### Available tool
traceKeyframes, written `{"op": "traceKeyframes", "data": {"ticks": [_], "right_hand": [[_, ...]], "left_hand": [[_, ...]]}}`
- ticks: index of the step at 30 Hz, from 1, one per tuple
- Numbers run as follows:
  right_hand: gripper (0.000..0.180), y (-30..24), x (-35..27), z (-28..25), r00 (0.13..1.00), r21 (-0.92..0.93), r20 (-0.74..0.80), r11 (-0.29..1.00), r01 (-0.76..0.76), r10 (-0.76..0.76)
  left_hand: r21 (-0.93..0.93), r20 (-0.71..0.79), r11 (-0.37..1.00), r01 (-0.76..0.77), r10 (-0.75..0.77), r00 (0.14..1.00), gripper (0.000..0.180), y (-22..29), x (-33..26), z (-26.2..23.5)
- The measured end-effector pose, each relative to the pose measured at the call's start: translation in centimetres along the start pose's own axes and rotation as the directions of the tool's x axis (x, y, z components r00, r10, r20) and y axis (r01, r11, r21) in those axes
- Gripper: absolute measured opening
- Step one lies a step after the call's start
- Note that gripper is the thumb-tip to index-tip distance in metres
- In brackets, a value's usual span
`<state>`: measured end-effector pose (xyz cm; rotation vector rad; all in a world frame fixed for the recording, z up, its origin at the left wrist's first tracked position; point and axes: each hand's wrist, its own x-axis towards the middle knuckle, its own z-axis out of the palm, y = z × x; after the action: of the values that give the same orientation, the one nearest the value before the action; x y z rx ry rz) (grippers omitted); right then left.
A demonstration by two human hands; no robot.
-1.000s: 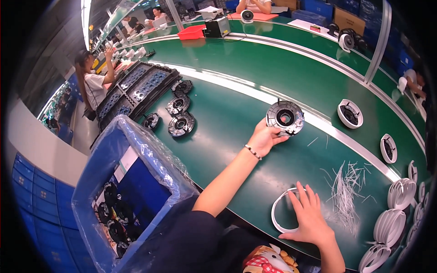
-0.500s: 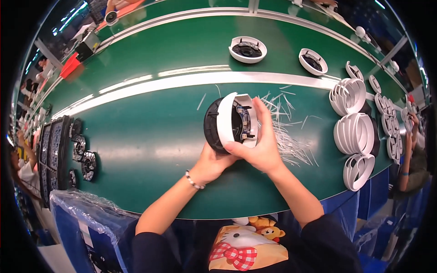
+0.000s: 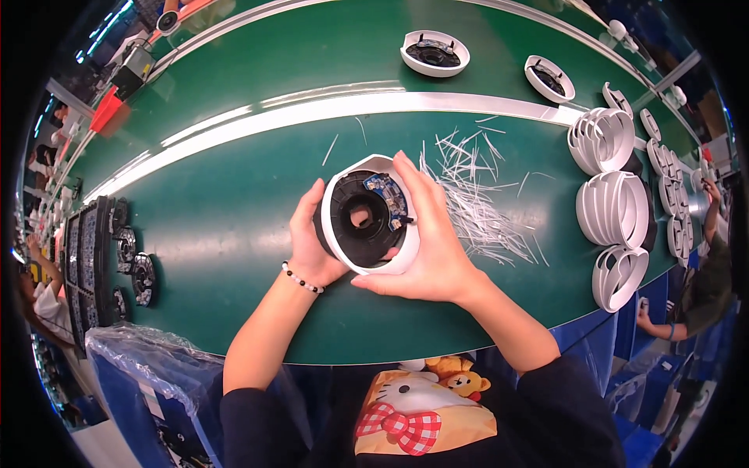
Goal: The recorder is assembling electronic components into white plastic fixture housings on an industrial conveyor line.
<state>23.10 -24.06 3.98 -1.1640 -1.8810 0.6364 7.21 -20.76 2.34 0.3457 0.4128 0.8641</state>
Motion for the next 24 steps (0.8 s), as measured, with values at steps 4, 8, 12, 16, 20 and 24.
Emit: {"op": "traceKeyframes", "data": {"ticks": [4,8,12,16,20,24], "right_hand": [[0.111,-0.2,0.1,0.0,0.999,0.025,0.042,0.999,0.027,-0.028],[0.114,-0.1,0.1,0.9,0.997,-0.073,0.056,0.996,0.05,-0.046],[0.117,0.2,0.7,0.2,0.992,-0.03,0.109,0.998,0.059,-0.055],[0.117,-0.4,0.7,-0.6,0.977,-0.063,0.204,0.995,0.078,-0.064],[0.119,-0.1,0.0,1.3,0.998,-0.098,-0.034,0.994,0.044,-0.048],[0.124,-0.8,-0.3,2.4,0.985,-0.141,-0.171,0.988,-0.061,0.036]], "left_hand": [[-0.05,0.008,0.998,-0.035,0.035,0.999,0.052,-0.6,-0.1,0.3],[-0.049,0.009,0.995,-0.09,0.091,0.996,0.064,-1.2,-0.4,-0.2],[0.038,0.043,0.994,-0.1,0.099,0.994,0.087,-0.8,-0.9,-0.1],[0.066,0.076,0.997,-0.031,0.026,0.997,0.089,-0.8,-1.2,-1.4],[0.209,0.048,0.961,-0.18,0.173,0.984,0.07,-1.3,-1.3,-0.6],[0.154,0.041,0.96,-0.233,0.23,0.972,0.059,-1.2,-0.4,1.2]]}}
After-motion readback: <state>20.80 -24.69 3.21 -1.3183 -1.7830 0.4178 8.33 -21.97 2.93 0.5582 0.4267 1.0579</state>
